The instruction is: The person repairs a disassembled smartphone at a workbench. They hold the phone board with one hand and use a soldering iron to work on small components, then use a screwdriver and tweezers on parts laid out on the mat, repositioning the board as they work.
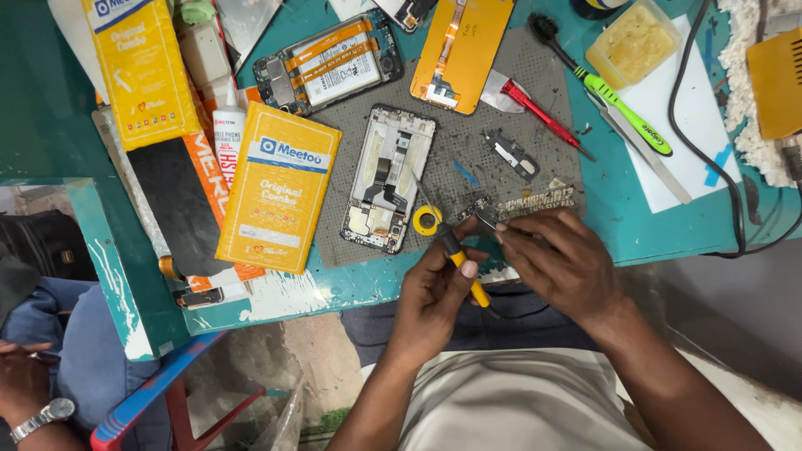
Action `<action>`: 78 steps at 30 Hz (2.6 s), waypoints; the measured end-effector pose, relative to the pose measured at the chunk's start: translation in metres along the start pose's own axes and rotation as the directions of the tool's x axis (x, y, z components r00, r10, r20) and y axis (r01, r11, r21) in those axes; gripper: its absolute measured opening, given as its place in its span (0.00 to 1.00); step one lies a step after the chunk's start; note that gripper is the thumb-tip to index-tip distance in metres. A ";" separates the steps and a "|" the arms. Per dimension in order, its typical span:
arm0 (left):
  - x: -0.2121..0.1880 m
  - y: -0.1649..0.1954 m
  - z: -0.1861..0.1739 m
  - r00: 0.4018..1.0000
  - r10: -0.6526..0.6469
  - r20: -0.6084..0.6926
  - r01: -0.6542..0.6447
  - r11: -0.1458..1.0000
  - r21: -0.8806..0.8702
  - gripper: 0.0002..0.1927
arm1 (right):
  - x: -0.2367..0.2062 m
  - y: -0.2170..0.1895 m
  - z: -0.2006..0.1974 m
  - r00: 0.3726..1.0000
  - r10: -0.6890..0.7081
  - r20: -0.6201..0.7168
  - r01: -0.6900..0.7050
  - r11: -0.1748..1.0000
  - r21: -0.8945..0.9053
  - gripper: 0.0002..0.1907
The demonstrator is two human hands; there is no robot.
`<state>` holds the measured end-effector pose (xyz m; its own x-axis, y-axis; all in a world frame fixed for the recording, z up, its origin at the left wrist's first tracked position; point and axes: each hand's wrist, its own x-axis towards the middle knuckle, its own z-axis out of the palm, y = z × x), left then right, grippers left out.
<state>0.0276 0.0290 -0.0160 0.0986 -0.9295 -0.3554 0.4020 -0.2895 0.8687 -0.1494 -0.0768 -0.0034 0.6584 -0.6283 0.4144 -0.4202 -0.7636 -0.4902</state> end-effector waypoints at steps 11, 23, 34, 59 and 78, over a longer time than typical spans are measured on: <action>0.001 0.000 0.000 1.000 -0.001 -0.024 0.001 1.000 -0.018 0.18 | 0.003 0.000 -0.003 0.992 -0.117 0.040 0.120 0.990 -0.073 0.12; 0.002 0.011 0.002 1.000 -0.014 -0.007 0.013 1.000 -0.015 0.26 | 0.008 -0.007 -0.003 0.999 -0.003 -0.050 0.001 0.999 -0.032 0.10; 0.001 0.005 0.001 1.000 0.000 -0.004 0.000 1.000 -0.002 0.25 | -0.006 -0.001 -0.010 0.922 0.240 -0.303 -0.230 0.971 0.068 0.09; -0.039 0.040 0.111 0.954 0.182 0.239 -0.231 0.952 0.198 0.13 | -0.107 -0.051 0.000 0.682 0.588 -0.434 -0.222 0.733 0.643 0.16; 0.002 0.059 -0.035 0.826 0.501 0.260 -0.431 0.262 0.864 0.30 | -0.035 -0.016 -0.001 0.890 0.402 -0.215 -0.255 0.829 0.498 0.09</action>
<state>0.0830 0.0178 0.0225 0.0462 -0.9718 0.2310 -0.7234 0.1270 0.6786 -0.1666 -0.0424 -0.0088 0.2829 -0.8983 0.3363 -0.2054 -0.3992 -0.8936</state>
